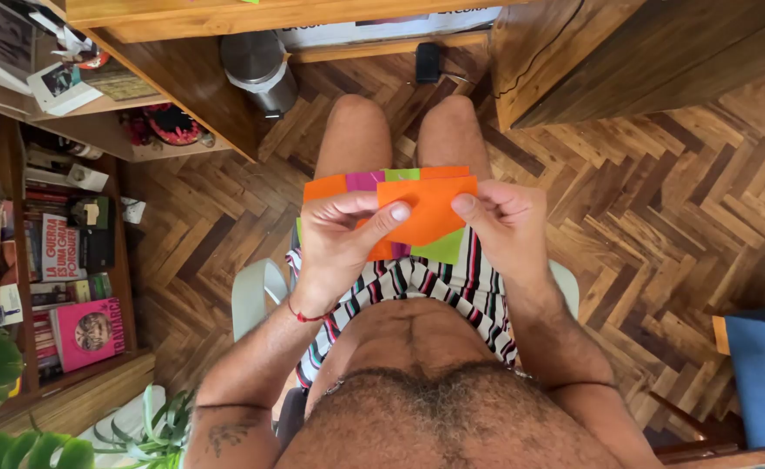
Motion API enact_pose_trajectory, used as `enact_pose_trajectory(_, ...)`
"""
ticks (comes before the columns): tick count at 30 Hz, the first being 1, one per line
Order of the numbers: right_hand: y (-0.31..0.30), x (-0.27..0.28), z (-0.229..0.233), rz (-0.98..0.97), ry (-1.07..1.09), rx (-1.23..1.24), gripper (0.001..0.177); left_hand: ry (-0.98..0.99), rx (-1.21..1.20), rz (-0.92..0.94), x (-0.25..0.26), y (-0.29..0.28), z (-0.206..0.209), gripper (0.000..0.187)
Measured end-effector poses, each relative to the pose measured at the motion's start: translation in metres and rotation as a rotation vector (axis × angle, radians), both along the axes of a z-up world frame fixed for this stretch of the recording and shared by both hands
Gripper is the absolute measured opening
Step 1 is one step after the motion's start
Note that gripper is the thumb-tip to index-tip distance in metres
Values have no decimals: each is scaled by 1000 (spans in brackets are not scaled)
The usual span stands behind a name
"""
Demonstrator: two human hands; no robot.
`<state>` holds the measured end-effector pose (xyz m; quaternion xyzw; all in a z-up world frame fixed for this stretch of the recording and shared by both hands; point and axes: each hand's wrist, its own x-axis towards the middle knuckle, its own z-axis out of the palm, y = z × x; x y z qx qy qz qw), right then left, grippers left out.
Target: Sewing small squares of colored fabric together using a sewing machine to create a patchwork.
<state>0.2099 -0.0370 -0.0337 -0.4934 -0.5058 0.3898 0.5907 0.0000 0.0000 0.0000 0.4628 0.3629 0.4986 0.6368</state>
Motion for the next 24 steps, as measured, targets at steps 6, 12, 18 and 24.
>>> enact_pose_trajectory(6, -1, -5, 14, -7, 4, -1, 15, 43, 39, 13, 0, -3, 0, 18)
enact_pose_trajectory(12, 6, -1, 3, 74, 107, -88, 15, 68, 30, 19, -6, 8, -16, 17)
enact_pose_trajectory(18, 54, -2, -7, 143, 254, -217, 25, 153, -45, -132, -11, 68, 22, 16)
enact_pose_trajectory(24, 172, -24, 12, 44, 375, -309, 15, 416, 155, -147, -12, 222, 14, 36)
